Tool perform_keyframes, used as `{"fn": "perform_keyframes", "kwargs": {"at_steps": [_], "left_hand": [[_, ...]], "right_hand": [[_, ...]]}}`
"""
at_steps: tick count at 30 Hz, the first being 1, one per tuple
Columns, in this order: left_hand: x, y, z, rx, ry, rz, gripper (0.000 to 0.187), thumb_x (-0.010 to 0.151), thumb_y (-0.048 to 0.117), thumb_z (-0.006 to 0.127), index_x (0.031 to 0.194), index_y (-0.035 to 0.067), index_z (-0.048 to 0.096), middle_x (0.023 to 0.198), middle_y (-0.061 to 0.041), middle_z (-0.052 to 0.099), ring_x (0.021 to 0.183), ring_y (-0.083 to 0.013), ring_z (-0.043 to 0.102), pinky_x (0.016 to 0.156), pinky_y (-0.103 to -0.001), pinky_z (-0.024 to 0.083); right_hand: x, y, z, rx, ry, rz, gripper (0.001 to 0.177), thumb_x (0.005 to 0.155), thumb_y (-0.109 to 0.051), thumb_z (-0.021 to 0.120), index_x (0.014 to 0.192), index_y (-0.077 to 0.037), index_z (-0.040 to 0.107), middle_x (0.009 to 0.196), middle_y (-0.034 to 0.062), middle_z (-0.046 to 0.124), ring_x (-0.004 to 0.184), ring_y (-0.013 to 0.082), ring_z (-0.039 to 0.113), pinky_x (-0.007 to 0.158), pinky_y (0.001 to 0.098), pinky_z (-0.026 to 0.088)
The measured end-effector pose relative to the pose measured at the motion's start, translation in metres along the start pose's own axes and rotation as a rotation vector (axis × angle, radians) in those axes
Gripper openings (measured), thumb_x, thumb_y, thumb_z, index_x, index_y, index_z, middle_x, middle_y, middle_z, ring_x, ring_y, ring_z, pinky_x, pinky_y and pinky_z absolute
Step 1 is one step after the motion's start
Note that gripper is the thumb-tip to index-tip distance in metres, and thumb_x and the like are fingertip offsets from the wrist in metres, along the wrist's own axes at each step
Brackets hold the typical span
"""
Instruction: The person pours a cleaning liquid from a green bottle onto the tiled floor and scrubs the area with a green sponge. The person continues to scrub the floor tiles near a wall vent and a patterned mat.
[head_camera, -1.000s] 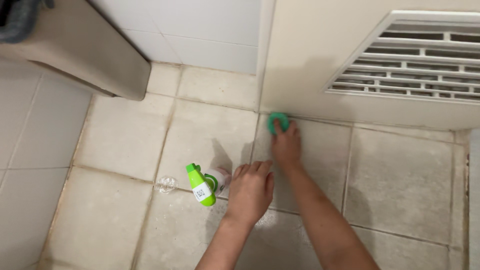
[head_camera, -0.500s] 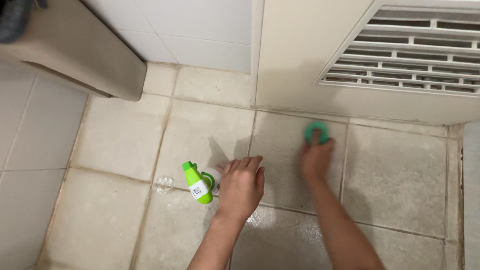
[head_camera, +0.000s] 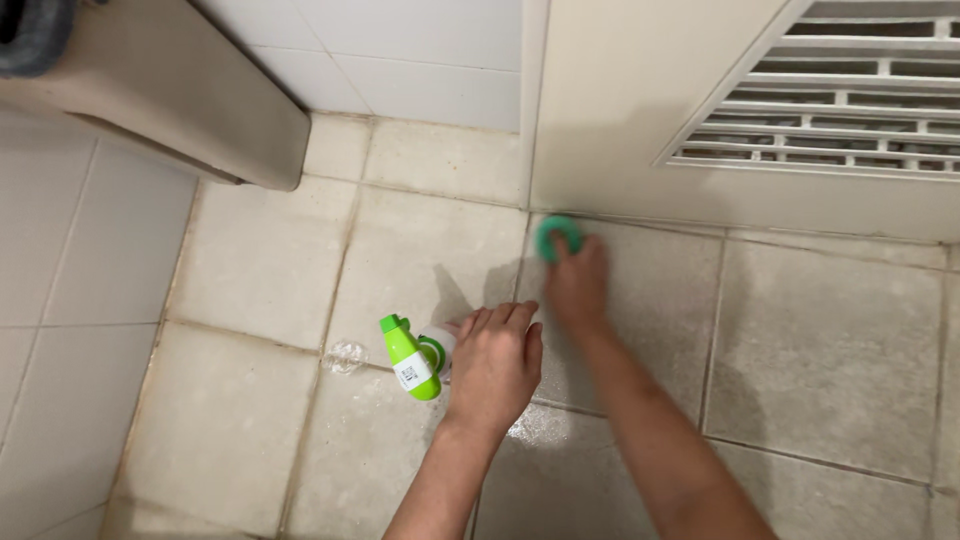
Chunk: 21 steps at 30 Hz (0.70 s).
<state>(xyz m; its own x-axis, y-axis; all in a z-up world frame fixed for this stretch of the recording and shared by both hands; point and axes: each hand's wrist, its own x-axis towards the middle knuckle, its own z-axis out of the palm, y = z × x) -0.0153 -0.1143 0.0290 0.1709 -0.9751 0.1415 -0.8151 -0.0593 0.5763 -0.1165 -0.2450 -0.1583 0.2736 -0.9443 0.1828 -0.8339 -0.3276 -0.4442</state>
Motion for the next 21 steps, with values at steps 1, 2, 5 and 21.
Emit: {"fn": "perform_keyframes", "kwargs": {"at_steps": [1, 2, 5, 21], "left_hand": [[-0.001, -0.001, -0.002, -0.001, -0.005, -0.009, 0.023, 0.091, 0.010, 0.065, 0.111, 0.001, 0.072, 0.102, -0.016, 0.073, 0.098, -0.0350, 0.069, 0.100, -0.047, 0.048], [0.000, -0.001, -0.002, -0.007, -0.008, -0.010, 0.023, 0.091, 0.010, 0.065, 0.111, 0.001, 0.072, 0.103, -0.016, 0.074, 0.098, -0.0348, 0.069, 0.100, -0.047, 0.048], [0.000, -0.001, -0.004, -0.020, -0.005, -0.012, 0.023, 0.091, 0.010, 0.065, 0.111, 0.001, 0.072, 0.103, -0.016, 0.074, 0.099, -0.0344, 0.069, 0.101, -0.047, 0.048], [0.000, 0.004, 0.004, -0.005, -0.027, 0.026, 0.024, 0.088, 0.009, 0.065, 0.110, 0.001, 0.073, 0.099, -0.016, 0.074, 0.095, -0.0345, 0.069, 0.100, -0.049, 0.047]], "right_hand": [[0.001, 0.012, -0.005, 0.003, 0.012, 0.014, 0.054, 0.082, -0.008, 0.071, 0.135, -0.009, 0.062, 0.116, 0.0281, 0.053, 0.107, 0.0462, 0.054, 0.093, 0.0538, 0.046], [0.001, 0.027, -0.010, 0.007, 0.043, 0.029, 0.054, 0.082, -0.009, 0.071, 0.135, -0.010, 0.063, 0.115, 0.0287, 0.053, 0.106, 0.0466, 0.054, 0.092, 0.0537, 0.046], [-0.006, 0.079, -0.033, -0.044, 0.101, 0.065, 0.052, 0.088, -0.013, 0.072, 0.139, -0.009, 0.063, 0.112, 0.0290, 0.053, 0.104, 0.0469, 0.054, 0.091, 0.0549, 0.046], [-0.056, -0.026, -0.008, 0.098, -0.074, 0.085, 0.047, 0.089, -0.017, 0.068, 0.136, -0.010, 0.061, 0.115, 0.0260, 0.053, 0.102, 0.0432, 0.057, 0.087, 0.0509, 0.048]]}}
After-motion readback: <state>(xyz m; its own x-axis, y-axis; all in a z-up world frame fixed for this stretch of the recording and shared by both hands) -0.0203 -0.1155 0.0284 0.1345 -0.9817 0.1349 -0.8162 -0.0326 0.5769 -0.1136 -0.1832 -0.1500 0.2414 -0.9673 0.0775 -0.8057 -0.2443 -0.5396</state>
